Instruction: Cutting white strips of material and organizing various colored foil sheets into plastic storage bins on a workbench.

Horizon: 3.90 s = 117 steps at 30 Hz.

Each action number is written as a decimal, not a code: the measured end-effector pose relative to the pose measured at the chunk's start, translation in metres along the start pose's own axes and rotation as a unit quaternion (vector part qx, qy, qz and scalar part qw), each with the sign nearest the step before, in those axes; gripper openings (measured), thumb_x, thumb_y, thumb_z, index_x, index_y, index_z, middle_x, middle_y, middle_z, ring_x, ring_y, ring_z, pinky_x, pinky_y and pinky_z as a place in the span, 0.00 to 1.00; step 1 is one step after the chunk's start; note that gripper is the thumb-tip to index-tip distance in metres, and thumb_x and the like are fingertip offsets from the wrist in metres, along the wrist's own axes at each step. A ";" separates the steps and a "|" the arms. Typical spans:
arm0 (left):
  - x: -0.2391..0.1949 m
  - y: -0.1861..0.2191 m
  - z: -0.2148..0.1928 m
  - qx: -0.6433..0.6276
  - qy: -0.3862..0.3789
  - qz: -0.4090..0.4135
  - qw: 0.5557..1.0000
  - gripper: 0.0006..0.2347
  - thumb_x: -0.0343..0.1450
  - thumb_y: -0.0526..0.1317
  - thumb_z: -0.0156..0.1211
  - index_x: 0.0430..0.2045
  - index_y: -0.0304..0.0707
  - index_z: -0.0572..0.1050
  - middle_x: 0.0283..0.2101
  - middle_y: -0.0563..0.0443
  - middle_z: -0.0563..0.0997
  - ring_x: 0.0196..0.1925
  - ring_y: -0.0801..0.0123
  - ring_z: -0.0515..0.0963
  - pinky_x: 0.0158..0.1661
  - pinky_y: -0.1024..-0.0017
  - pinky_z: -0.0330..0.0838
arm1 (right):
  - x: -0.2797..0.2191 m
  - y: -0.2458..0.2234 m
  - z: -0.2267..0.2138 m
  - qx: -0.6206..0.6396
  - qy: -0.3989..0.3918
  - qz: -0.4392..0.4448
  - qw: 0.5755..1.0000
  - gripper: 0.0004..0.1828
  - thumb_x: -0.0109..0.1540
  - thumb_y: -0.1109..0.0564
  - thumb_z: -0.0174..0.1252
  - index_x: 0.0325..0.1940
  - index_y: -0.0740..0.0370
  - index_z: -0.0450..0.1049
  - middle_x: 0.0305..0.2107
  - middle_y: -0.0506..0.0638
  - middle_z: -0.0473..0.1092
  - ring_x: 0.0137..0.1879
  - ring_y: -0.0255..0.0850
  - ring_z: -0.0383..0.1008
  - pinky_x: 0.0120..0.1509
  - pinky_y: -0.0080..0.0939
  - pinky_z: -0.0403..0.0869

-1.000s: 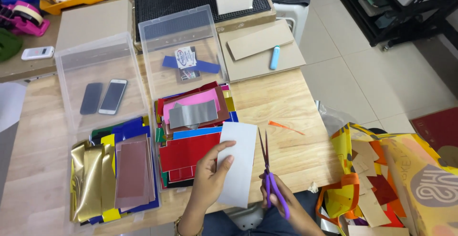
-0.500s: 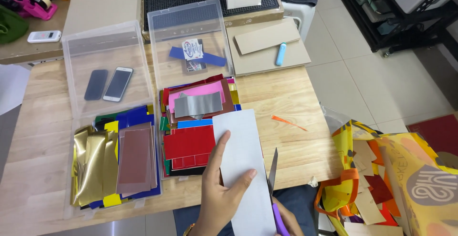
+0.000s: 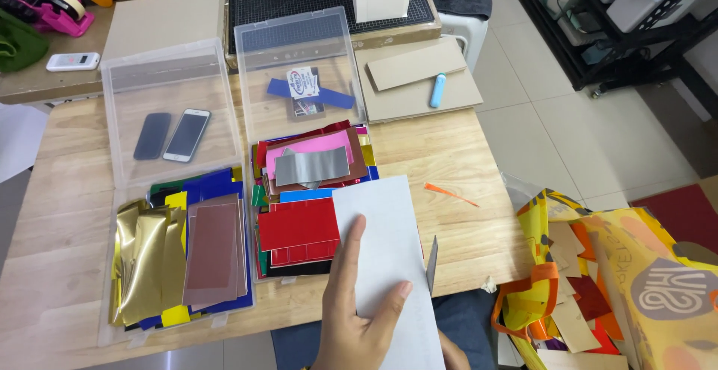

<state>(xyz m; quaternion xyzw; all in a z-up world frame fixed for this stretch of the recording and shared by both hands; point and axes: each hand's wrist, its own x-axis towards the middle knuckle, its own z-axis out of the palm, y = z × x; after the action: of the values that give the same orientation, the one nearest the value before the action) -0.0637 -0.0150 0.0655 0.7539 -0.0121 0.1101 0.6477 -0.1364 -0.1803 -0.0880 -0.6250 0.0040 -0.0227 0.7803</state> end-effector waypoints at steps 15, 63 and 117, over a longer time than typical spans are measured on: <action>-0.015 -0.012 -0.011 0.035 -0.051 0.034 0.998 0.33 0.68 0.38 0.69 0.69 0.39 0.60 0.73 0.43 0.66 0.76 0.57 0.65 0.70 0.61 0.59 | -0.005 -0.003 -0.011 -0.134 0.033 0.121 0.983 0.29 0.56 0.48 0.62 0.60 0.61 0.83 0.39 0.53 0.87 0.40 0.35 0.82 0.39 0.33 0.74; 0.001 -0.035 -0.032 -0.423 -0.103 -0.219 0.873 0.32 0.65 0.38 0.70 0.67 0.46 0.64 0.62 0.36 0.73 0.51 0.51 0.81 0.46 0.58 0.81 | 0.043 -0.001 -0.027 0.225 -0.239 0.072 0.942 0.37 0.62 0.54 0.71 0.69 0.67 0.59 0.36 0.54 0.66 0.45 0.41 0.69 0.57 0.48 0.70; 0.036 0.022 -0.073 0.279 -0.257 0.061 0.923 0.19 0.70 0.52 0.61 0.56 0.56 0.78 0.39 0.55 0.90 0.31 0.63 0.86 0.36 0.65 0.74 | 0.039 -0.118 -0.025 -0.182 -0.317 0.373 0.853 0.28 0.60 0.37 0.55 0.57 0.56 0.70 0.29 0.52 0.73 0.36 0.38 0.75 0.45 0.34 0.74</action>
<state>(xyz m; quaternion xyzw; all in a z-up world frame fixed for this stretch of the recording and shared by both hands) -0.0429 0.0578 0.1032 0.9044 -0.1929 -0.0498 0.3773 -0.1024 -0.2322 0.0223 -0.6806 -0.0069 0.4704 0.5617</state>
